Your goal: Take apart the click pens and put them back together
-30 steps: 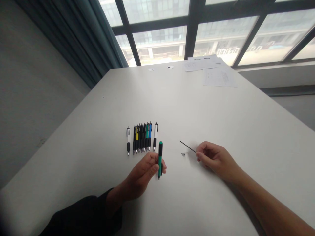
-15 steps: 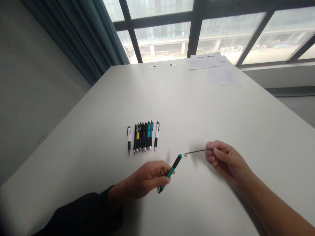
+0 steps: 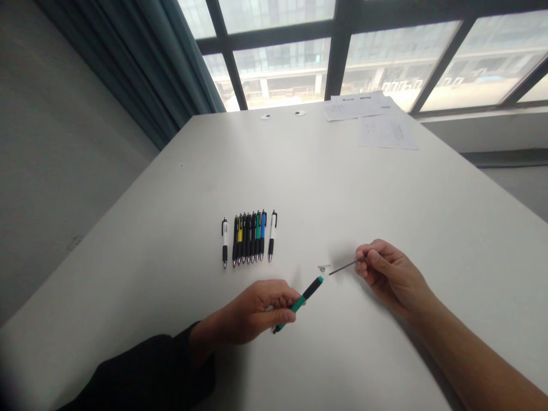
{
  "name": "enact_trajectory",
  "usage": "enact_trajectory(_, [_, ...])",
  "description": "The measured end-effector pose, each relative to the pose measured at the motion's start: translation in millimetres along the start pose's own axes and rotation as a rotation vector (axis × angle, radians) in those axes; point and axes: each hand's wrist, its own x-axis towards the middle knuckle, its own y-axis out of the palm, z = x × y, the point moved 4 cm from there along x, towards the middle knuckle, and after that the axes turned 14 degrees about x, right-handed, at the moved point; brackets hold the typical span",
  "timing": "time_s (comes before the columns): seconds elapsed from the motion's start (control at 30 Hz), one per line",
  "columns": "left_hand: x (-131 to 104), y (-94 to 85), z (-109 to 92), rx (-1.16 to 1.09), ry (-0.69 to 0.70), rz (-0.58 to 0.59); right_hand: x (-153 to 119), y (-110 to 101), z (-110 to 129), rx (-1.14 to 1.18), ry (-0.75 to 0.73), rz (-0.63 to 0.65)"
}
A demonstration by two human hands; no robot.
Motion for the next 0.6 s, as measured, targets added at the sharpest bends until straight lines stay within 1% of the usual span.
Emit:
enact_trajectory(0.1, [0,-0.3,1,0.037,-0.006,0.006,-1,3,0,0.038,0.001,0.003])
enact_trajectory(0.2, [-1,-1.7,0,0.090,0.006,0.001,-1,5,1,0.035,-0.028,0.025])
enact_trajectory(0.3, [0,-3.8,-2,0.154,0.037,-0.024,-4,9,0,-0.012,-0.028,0.081])
enact_trajectory(0.37, [0,-4.4,-3,0.183,0.052,-0.032,-6,16,-2,-0.091,-0.028,0.150])
enact_trajectory(0.5, [1,-3.3,-3,0.191,0.073,-0.021,-14,33,-5,-0.350,0.000,0.329])
enact_trajectory(0.6, [1,-2.9,-3,0.197,0.089,-0.018,-20,41,-4,-0.457,0.011,0.393])
